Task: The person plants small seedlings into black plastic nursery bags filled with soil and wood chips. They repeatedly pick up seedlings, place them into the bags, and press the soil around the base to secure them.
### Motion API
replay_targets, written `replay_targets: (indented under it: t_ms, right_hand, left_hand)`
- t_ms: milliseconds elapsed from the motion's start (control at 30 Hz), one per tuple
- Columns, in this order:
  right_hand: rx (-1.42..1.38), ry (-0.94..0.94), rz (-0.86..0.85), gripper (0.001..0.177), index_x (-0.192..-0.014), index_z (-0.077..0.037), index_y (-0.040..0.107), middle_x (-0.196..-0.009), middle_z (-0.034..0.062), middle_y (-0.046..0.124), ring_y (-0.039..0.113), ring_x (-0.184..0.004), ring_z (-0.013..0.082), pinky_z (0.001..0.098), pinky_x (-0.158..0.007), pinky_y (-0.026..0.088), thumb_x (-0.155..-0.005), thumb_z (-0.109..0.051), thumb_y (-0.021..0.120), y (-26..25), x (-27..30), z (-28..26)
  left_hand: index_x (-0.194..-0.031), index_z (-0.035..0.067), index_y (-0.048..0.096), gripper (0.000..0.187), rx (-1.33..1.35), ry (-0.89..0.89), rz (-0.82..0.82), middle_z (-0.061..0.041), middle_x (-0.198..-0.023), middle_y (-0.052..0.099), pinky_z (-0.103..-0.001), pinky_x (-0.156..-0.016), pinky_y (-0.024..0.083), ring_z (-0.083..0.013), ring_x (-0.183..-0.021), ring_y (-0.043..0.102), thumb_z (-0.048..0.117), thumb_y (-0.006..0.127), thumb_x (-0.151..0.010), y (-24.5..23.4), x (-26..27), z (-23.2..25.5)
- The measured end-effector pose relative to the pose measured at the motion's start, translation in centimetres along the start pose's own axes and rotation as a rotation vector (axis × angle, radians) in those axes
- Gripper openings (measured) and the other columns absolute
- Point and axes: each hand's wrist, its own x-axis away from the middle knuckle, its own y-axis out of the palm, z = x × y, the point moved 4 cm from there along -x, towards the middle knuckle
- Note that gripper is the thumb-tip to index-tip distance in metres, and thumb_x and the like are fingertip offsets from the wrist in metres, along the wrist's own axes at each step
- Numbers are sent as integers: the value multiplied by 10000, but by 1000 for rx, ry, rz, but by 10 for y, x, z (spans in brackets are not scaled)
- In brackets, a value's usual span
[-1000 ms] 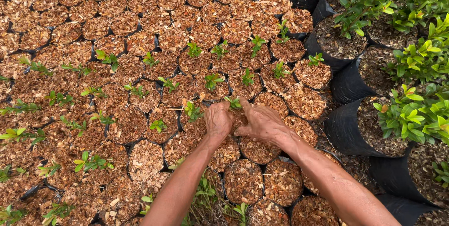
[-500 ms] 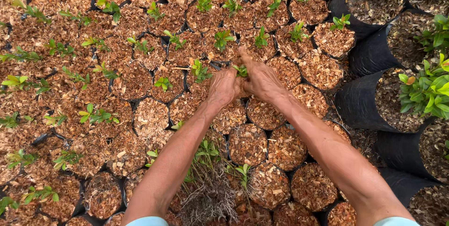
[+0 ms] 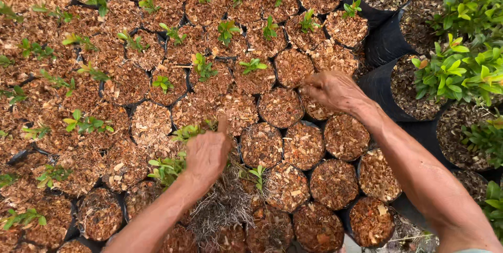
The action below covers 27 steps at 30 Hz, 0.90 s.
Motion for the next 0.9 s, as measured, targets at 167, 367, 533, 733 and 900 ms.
replay_targets:
  t_ms: [167, 367, 533, 733, 900]
  right_hand:
    - [-151, -116, -194, 232, -1190, -89, 738, -1170, 187, 767, 752, -1023, 366, 512, -998, 573, -988, -148, 640, 22, 48, -69]
    - [-275, -256, -339, 194, -1116, -75, 766, -1078, 169, 797, 791, -938, 329, 489, -938, 619, -956, -124, 669, 61, 61, -105]
    - [-424, -473, -388, 171, -1098, -84, 752, -1035, 154, 789, 786, -918, 293, 462, -909, 629, -976, -89, 632, 125, 59, -143]
    - [-290, -397, -592, 151, -1061, -60, 753, -810, 92, 784, 765, -758, 236, 428, -887, 626, -976, -121, 645, 114, 77, -153]
    - [-262, -427, -967, 237, -1116, -2, 690, -758, 150, 710, 683, -663, 228, 344, -807, 617, -946, -156, 628, 121, 139, -142]
  left_hand:
    - [-1534, -39, 427, 591, 534, -311, -42, -116, -747, 628, -378, -709, 605, -212, -644, 608, 26, 604, -974, -83, 2, 40]
    - [-1505, -78, 422, 635, 1011, -286, 238, -220, -930, 708, -295, -702, 641, -214, -800, 686, -32, 694, -933, -136, 7, 14]
    - [-1298, -16, 653, 379, 1164, -397, 265, -203, -917, 756, -262, -657, 663, -187, -764, 734, -2, 726, -926, -150, 25, -3]
    - [-1162, -69, 669, 270, 1185, -303, 291, -225, -906, 744, -282, -668, 679, -199, -735, 744, -51, 741, -901, -134, 35, -11]
    - [-1124, -103, 650, 282, 1230, -319, 281, -209, -882, 743, -280, -674, 683, -178, -740, 748, -55, 771, -874, -132, 37, -8]
